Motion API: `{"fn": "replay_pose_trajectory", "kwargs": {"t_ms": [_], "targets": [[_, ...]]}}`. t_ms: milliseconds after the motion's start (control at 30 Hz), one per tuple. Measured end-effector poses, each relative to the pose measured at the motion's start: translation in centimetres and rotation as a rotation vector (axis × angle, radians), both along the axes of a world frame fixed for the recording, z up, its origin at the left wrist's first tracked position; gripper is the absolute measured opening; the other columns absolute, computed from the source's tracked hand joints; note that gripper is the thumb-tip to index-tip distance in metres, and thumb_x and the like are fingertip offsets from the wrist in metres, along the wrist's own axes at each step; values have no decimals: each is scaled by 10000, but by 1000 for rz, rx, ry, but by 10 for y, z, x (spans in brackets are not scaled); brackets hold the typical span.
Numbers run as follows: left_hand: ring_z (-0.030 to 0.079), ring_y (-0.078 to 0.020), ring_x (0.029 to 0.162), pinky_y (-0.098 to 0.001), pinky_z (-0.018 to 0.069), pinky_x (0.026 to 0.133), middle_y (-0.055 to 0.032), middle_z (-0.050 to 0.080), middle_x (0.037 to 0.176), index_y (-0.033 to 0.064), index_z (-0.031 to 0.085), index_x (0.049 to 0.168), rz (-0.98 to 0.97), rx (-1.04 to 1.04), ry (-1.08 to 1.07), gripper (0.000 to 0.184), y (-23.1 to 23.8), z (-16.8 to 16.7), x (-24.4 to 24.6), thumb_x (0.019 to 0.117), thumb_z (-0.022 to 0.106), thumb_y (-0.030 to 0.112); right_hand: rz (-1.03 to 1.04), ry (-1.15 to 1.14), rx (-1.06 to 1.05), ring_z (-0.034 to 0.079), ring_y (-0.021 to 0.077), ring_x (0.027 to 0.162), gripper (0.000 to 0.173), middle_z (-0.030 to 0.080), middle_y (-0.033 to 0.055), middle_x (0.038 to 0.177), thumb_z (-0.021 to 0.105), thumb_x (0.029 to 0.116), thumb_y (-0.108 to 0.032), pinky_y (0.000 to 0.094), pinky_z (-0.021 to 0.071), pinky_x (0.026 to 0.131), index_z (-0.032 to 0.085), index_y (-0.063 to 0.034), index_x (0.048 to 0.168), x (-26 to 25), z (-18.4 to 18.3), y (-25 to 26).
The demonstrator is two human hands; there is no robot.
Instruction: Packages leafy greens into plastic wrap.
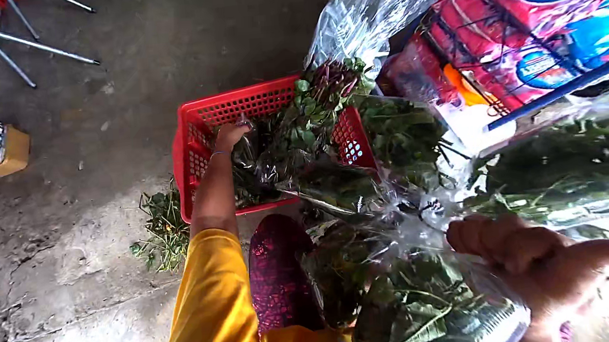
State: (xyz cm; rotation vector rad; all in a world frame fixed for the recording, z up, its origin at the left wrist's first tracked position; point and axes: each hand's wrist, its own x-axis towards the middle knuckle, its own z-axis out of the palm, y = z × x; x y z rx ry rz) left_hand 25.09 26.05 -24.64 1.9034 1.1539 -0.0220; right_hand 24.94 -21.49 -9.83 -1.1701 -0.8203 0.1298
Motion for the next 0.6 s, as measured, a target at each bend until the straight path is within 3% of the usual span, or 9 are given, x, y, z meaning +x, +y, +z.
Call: {"fn": "replay_pose_trajectory", "kwargs": {"t_ms": [67,133,333,467,600], "targets": [[547,-438,1259,-650,406,1053,-299,603,1296,-52,644,1242,-134,47,12,508,-1,10,-3,888,759,294,-6,1,14,501,10,568,573,480,-122,611,292,1068,-602,172,430,542,529,-237,697,-2,-1,2],[583,-425,1215,-628,441,1023,-278,621,1278,-19,627,1287,-227,118,-43,464,-12,35,-15,906,747,217,-16,7,48,496,22,552,574,466,-111,595,313,1073,-586,187,431,526,519,-224,677,-5,-1,3],[623,-392,1151,-552,487,1008,-273,647,1196,-77,650,1123,-447,480,-449,312,-74,108,-74,853,744,47,-23,50,118,497,27,544,565,467,-115,576,343,1089,-526,202,427,521,523,-221,649,-25,13,2],[610,-340,1207,-478,463,1065,-222,670,1181,-35,672,1021,-598,735,-754,258,-139,186,-124,801,719,91,-25,-2,133,533,30,568,538,507,-108,594,377,1098,-471,212,464,555,534,-213,653,-44,38,-4],[587,-354,1179,-498,454,1028,-172,670,1113,32,700,911,-857,912,-793,168,-216,237,-155,843,684,184,-15,-73,122,527,10,565,525,493,-110,582,387,1105,-434,203,471,568,517,-202,652,-68,67,-11]]}}
